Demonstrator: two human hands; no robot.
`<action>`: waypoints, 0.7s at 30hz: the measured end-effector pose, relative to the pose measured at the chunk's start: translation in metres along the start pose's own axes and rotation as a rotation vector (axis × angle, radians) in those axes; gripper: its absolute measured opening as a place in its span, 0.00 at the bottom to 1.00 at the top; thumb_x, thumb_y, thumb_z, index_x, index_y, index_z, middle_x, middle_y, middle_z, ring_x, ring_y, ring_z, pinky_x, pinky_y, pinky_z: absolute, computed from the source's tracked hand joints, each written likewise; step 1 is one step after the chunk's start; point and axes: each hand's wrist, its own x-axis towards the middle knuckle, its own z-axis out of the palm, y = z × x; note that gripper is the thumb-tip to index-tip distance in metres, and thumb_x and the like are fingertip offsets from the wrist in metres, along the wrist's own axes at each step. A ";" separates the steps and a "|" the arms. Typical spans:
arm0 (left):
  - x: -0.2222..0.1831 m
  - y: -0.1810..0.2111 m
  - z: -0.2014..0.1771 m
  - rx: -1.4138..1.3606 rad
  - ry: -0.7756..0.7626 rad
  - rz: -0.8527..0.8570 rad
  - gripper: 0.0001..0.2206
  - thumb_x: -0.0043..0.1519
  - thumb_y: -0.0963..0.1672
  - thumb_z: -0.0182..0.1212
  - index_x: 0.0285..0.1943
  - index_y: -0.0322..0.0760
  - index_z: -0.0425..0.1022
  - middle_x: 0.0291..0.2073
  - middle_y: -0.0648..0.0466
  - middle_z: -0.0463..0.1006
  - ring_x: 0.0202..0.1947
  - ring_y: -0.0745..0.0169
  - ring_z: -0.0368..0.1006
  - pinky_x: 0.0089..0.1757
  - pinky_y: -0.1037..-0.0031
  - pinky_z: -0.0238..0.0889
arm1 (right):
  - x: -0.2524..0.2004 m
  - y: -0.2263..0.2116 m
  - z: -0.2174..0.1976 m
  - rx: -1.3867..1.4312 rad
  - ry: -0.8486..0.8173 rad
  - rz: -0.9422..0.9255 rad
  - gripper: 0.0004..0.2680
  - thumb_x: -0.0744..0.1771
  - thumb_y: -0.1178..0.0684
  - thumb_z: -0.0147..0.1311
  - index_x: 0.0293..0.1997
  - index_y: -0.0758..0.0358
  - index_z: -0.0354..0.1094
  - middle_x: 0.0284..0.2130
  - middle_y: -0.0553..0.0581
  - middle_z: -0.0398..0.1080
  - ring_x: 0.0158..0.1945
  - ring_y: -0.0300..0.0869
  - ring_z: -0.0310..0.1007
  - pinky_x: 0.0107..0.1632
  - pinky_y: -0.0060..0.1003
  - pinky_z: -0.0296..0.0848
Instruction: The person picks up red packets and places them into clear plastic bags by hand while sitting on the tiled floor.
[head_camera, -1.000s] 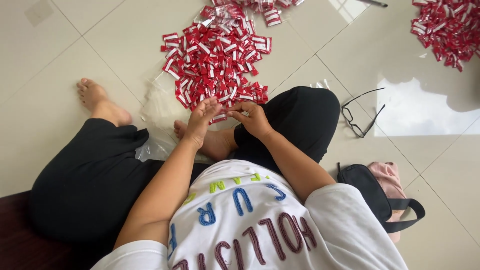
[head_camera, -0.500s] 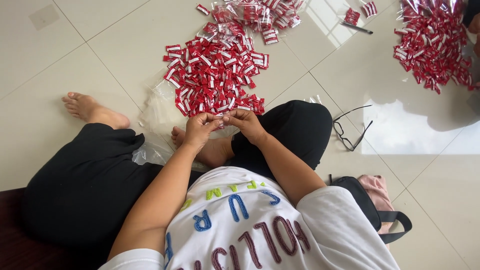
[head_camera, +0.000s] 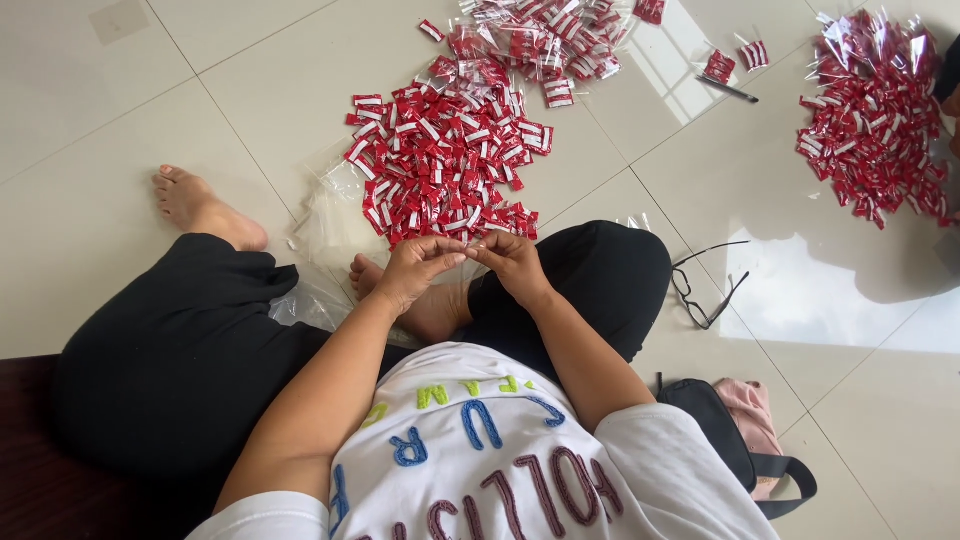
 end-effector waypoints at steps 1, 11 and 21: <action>0.000 0.002 0.001 0.003 0.001 0.006 0.12 0.56 0.39 0.74 0.48 0.35 0.84 0.34 0.53 0.85 0.35 0.74 0.78 0.43 0.81 0.72 | -0.002 -0.005 -0.001 0.002 -0.003 -0.006 0.03 0.64 0.61 0.67 0.36 0.66 0.77 0.22 0.49 0.72 0.30 0.30 0.68 0.38 0.24 0.68; 0.005 -0.006 -0.002 0.044 -0.012 -0.005 0.10 0.55 0.39 0.74 0.45 0.34 0.85 0.34 0.52 0.85 0.37 0.74 0.78 0.44 0.82 0.72 | -0.008 -0.009 -0.006 -0.152 -0.009 -0.163 0.03 0.67 0.57 0.65 0.39 0.63 0.81 0.25 0.53 0.74 0.33 0.33 0.68 0.41 0.30 0.68; 0.001 0.009 0.006 -0.017 0.003 -0.039 0.11 0.56 0.40 0.75 0.47 0.35 0.84 0.35 0.54 0.85 0.37 0.74 0.79 0.45 0.81 0.73 | -0.003 -0.007 0.005 0.020 0.003 -0.134 0.07 0.68 0.56 0.63 0.30 0.65 0.73 0.22 0.52 0.74 0.31 0.31 0.66 0.39 0.28 0.65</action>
